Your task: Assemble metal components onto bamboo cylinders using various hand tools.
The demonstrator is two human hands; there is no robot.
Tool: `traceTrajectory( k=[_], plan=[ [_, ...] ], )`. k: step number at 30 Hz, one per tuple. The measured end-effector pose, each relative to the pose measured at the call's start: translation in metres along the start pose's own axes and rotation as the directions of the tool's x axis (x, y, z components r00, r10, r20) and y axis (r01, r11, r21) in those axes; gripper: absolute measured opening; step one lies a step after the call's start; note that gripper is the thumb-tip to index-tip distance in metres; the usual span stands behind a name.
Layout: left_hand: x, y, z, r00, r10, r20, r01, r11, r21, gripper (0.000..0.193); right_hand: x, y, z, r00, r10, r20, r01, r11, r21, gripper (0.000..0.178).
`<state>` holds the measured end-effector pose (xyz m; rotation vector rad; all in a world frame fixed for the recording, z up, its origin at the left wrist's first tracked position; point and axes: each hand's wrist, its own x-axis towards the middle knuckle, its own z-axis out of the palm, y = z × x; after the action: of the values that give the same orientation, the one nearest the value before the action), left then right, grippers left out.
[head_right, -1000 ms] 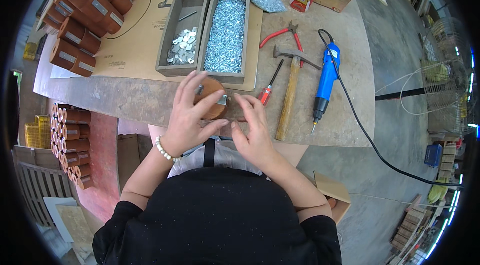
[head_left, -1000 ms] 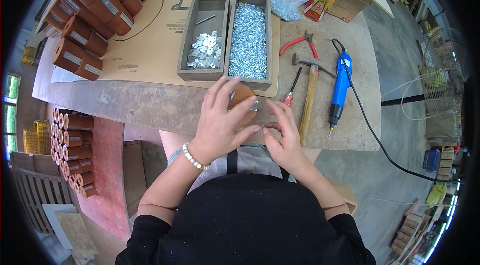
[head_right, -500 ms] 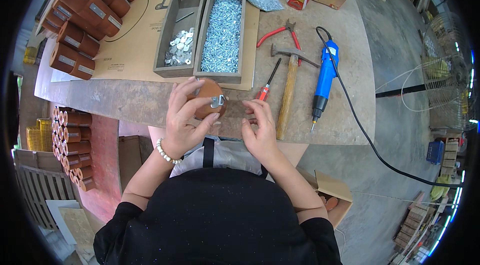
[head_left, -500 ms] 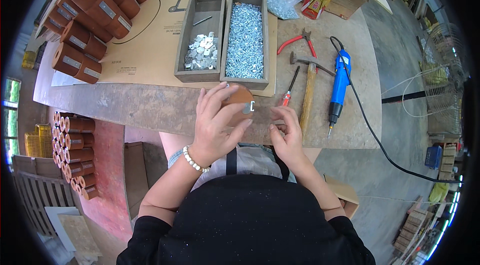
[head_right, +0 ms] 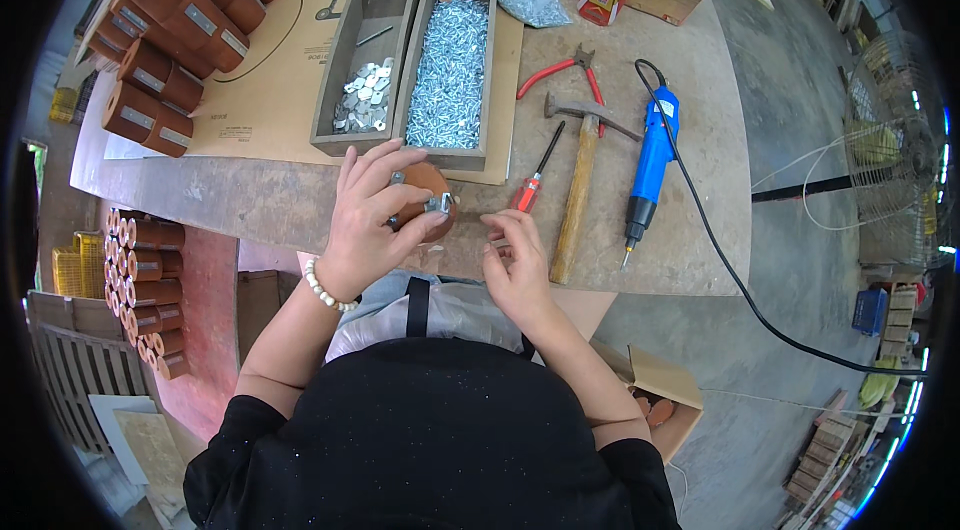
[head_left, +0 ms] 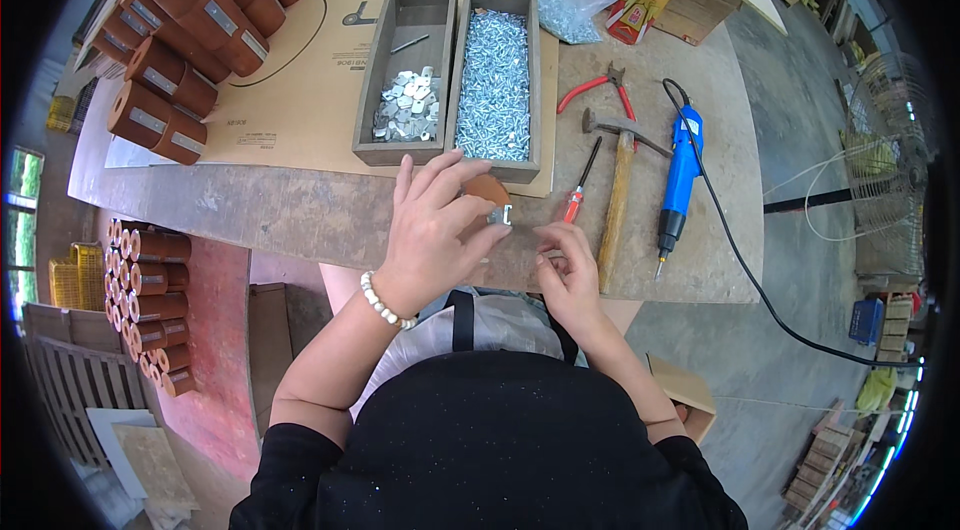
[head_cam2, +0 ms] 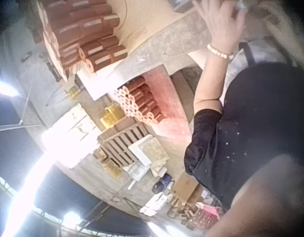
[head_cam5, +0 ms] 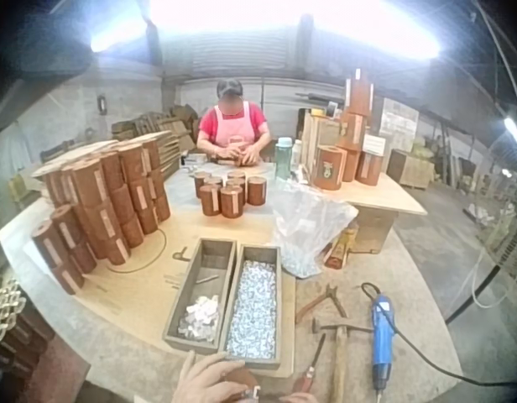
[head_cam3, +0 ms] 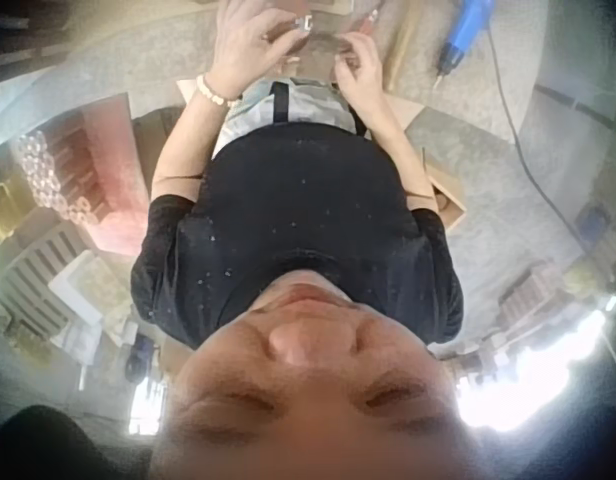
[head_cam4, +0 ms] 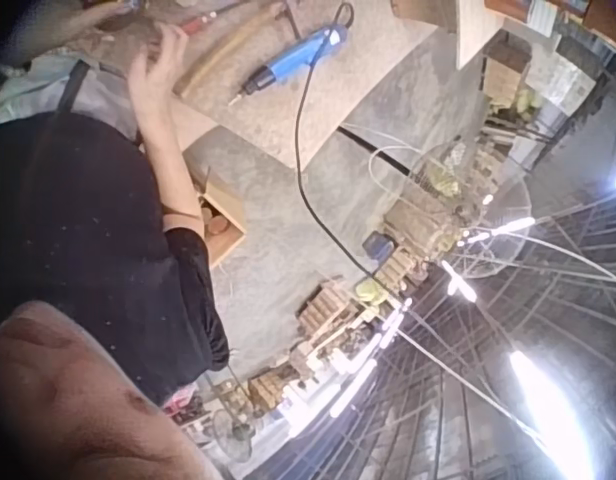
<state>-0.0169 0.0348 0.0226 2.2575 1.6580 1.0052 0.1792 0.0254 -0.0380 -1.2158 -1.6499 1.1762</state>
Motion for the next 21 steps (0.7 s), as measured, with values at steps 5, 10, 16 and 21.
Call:
traceTrajectory(
  k=[5, 10, 16, 21],
  plan=[
    [0.000, 0.001, 0.015, 0.995, 0.020, -0.096, -0.016, 0.999, 0.044, 0.024, 0.000, 0.003, 0.001, 1.000, 0.001, -0.003, -0.001, 1.000, -0.001, 0.029],
    [-0.001, 0.006, 0.015, 0.978, -0.099, -0.183, 0.108, 0.993, 0.044, 0.031, 0.001, 0.011, 0.002, 1.000, 0.005, 0.006, -0.005, 1.000, 0.008, 0.027],
    [0.000, -0.001, -0.004, 0.999, -0.047, 0.024, 0.050, 0.977, -0.207, 0.037, 0.002, 0.019, 0.001, 1.000, 0.017, 0.022, -0.017, 1.000, 0.006, 0.025],
    [0.001, -0.005, 0.006, 0.999, -0.034, -0.015, 0.032, 0.995, -0.093, 0.036, 0.004, 0.019, 0.003, 1.000, 0.007, -0.019, -0.007, 0.999, -0.036, 0.023]
  ],
)
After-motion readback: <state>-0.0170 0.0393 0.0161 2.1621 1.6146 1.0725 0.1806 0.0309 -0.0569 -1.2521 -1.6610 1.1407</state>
